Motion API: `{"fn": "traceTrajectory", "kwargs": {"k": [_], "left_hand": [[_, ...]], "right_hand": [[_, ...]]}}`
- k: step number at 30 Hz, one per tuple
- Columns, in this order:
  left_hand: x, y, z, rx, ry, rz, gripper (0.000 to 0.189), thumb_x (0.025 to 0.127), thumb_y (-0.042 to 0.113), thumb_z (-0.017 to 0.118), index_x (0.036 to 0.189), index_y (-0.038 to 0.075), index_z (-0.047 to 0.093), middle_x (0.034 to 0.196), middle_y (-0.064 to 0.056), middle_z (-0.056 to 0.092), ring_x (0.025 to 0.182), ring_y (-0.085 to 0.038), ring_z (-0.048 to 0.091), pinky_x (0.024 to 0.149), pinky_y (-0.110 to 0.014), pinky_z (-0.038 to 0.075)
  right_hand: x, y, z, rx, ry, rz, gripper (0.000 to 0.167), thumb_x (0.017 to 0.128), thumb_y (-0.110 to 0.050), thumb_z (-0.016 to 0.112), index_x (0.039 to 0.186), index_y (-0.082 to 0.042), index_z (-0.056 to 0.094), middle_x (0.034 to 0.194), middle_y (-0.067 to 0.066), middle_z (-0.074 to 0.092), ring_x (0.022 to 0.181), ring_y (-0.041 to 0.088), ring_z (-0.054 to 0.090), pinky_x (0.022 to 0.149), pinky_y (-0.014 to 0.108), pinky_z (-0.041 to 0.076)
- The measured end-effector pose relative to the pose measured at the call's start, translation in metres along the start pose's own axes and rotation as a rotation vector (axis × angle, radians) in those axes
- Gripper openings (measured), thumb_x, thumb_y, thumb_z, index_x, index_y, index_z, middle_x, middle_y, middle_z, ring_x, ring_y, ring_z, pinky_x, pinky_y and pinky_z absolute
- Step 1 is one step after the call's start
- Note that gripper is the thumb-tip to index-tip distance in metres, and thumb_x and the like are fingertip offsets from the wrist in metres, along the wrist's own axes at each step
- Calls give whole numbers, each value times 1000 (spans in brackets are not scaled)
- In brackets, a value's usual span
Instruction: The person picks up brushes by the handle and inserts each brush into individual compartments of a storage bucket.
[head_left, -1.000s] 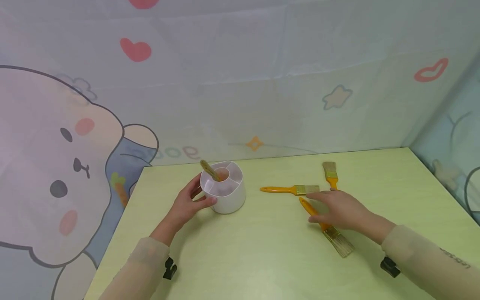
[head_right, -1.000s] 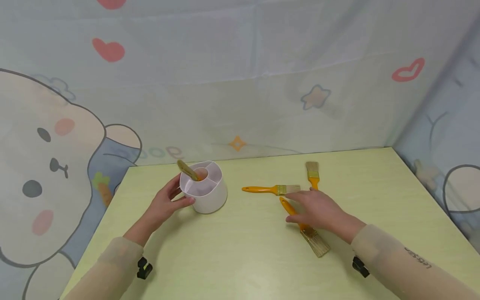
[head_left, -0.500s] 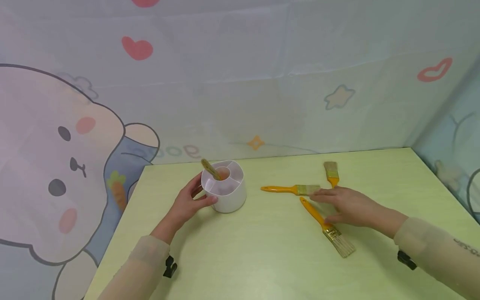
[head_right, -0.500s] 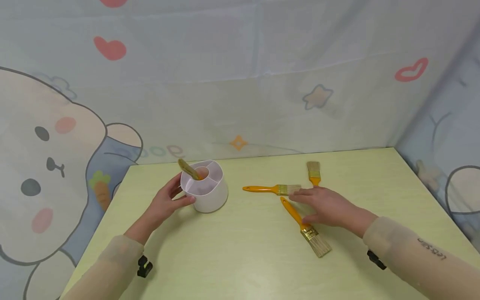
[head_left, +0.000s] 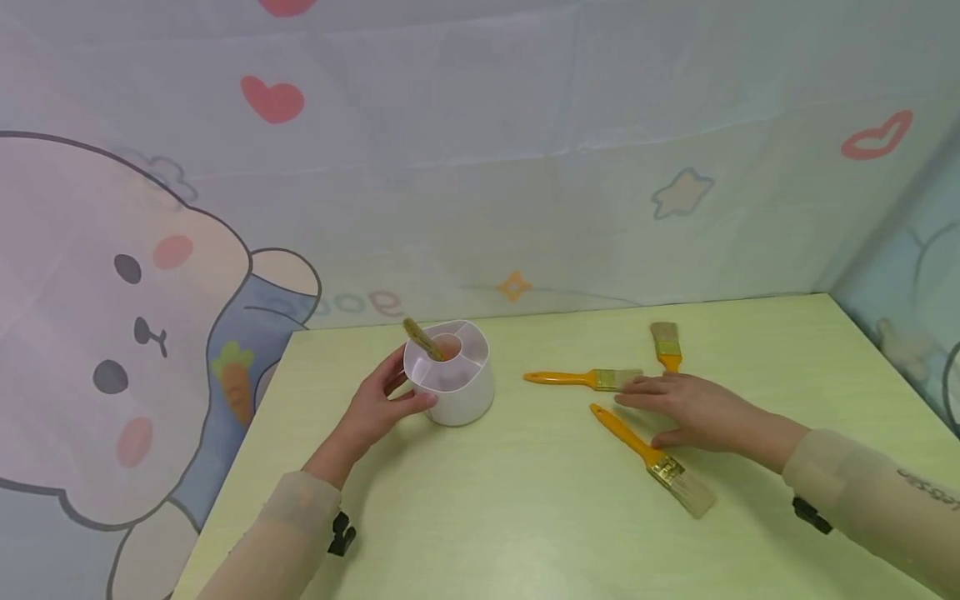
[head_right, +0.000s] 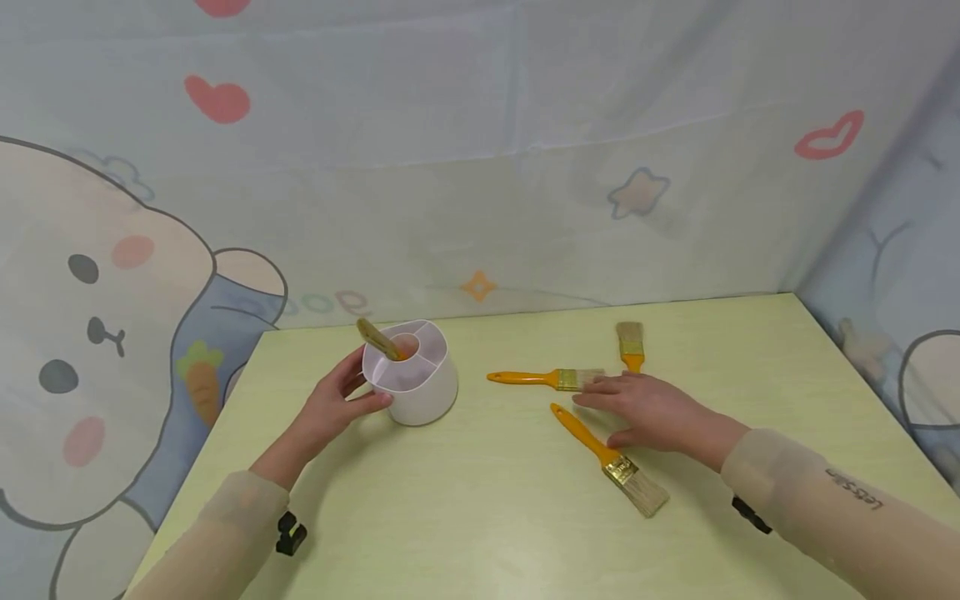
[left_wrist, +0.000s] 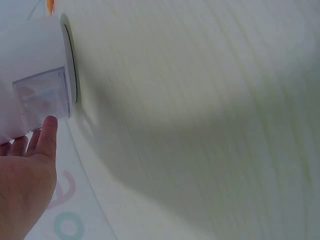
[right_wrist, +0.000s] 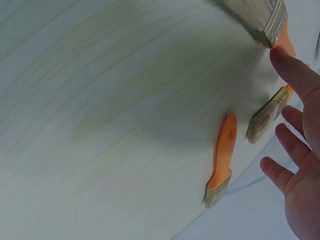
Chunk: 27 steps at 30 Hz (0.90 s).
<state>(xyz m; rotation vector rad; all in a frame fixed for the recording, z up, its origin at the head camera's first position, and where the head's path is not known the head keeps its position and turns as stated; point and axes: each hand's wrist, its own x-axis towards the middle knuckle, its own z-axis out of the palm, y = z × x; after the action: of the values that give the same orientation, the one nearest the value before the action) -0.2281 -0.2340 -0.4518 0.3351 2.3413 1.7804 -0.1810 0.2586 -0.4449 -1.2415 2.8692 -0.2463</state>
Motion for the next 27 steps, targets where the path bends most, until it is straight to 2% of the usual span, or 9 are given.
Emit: {"fn": "traceTrajectory", "kwargs": {"k": [5,7,12,16,22,27], "left_hand": [[0,1,0,-3,-5,3,96,92,8,85,170,13,28,172,-12,35,158,-37,35,121,-45,43],[0,1,1,-2,-4,6,96,92,7,85,170,13,28,172,-13,36,158,-37,35,121,-45,43],[0,2,0,5,1,1,97,92,7,85,170,15,29,171,-11,37,157,-36,36,120,-43,45],[0,1,-1,10,5,-5,97,92,8,85,170,16,29,171,-9,37,157,-34,36,120,-42,45],[-1,1,-1,9,0,3,96,93,8,85,170,14,29,171,-11,36,157,-36,36,120,-44,44],[0,0,0,0,-6,10,95,93,7,84,170,14,29,172,-12,35,158,-37,35,121,-46,43]], "right_hand": [[2,-2,-2,-31,-19,-39,73,88,-24,91,152,-11,60,152,16,60,140,42,56,113,63,50],[3,-3,-3,-34,-7,-38,70,89,-26,90,151,-11,62,151,16,61,137,42,58,111,62,52],[4,-9,-5,52,-18,52,71,92,-44,85,151,-11,62,154,16,59,136,48,58,108,67,51],[5,-17,-3,90,-45,85,78,91,-53,82,152,-10,60,156,16,57,140,47,55,116,69,43],[4,-22,1,68,-75,58,78,89,-49,86,151,-9,61,153,16,60,142,41,55,119,67,41],[3,-22,3,-1,-49,30,71,87,-43,89,146,-10,66,147,15,64,138,40,58,117,66,43]]}}
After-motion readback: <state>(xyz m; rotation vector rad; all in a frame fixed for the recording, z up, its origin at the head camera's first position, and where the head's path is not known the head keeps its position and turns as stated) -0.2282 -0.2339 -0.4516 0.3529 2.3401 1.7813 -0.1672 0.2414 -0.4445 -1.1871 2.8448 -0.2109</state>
